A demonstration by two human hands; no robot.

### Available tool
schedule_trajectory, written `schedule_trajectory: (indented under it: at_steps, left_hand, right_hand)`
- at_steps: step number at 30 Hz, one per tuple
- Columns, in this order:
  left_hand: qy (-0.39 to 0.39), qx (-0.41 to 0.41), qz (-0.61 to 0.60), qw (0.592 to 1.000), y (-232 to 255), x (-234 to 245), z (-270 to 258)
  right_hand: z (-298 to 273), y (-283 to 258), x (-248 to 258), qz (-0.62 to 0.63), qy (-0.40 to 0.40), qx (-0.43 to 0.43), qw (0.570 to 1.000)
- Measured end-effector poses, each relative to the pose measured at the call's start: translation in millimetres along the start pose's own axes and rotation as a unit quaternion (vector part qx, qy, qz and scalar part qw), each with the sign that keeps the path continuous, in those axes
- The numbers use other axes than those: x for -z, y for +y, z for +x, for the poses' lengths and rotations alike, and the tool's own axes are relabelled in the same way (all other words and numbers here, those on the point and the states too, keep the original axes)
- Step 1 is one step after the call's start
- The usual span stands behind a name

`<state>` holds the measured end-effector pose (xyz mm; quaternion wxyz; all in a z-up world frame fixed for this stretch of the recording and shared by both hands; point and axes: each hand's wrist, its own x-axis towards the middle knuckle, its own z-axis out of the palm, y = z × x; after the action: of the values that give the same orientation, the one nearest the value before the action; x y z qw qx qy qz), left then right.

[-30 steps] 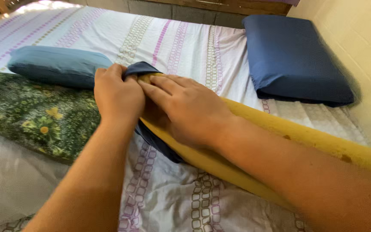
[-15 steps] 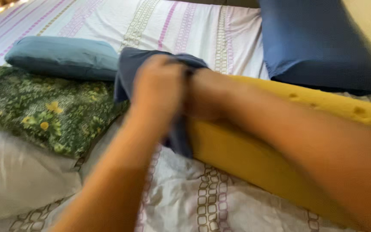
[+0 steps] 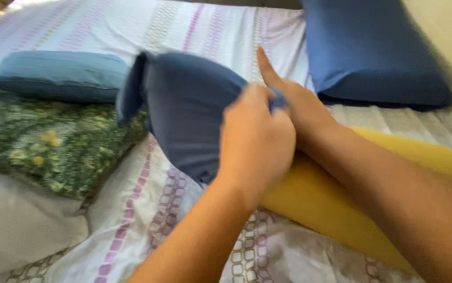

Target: The person inserts a yellow foam pillow into a blue pillowcase on a bed. They align the corners, push the foam inside, and smooth the case. The person then places the finished pillow on the bed and begins handling a second foam pillow and pillowcase.

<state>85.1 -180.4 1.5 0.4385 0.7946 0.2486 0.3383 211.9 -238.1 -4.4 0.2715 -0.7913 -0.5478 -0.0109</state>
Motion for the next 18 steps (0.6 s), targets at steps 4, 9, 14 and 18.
schedule_trajectory:
  at_steps: [4,9,14,18]
  left_hand:
    - [-0.006,-0.040,-0.100,0.994,-54.3,16.8,8.3]
    - [0.311,-0.108,0.081,0.941,-106.6,64.7,11.9]
    - [0.234,-0.010,0.082,0.969,-146.2,72.6,34.2]
    - [0.230,0.058,0.113,0.965,-162.6,72.4,48.4]
  right_hand:
    - [-1.0,-0.2,-9.7,-0.071,-0.017,-0.060,0.996]
    - [12.4,-27.2,22.0,-0.007,0.023,0.051,0.998]
    - [13.4,-31.1,39.4,0.122,0.009,0.254,0.959]
    - [18.5,-34.6,32.6,0.008,-0.046,0.235,0.971]
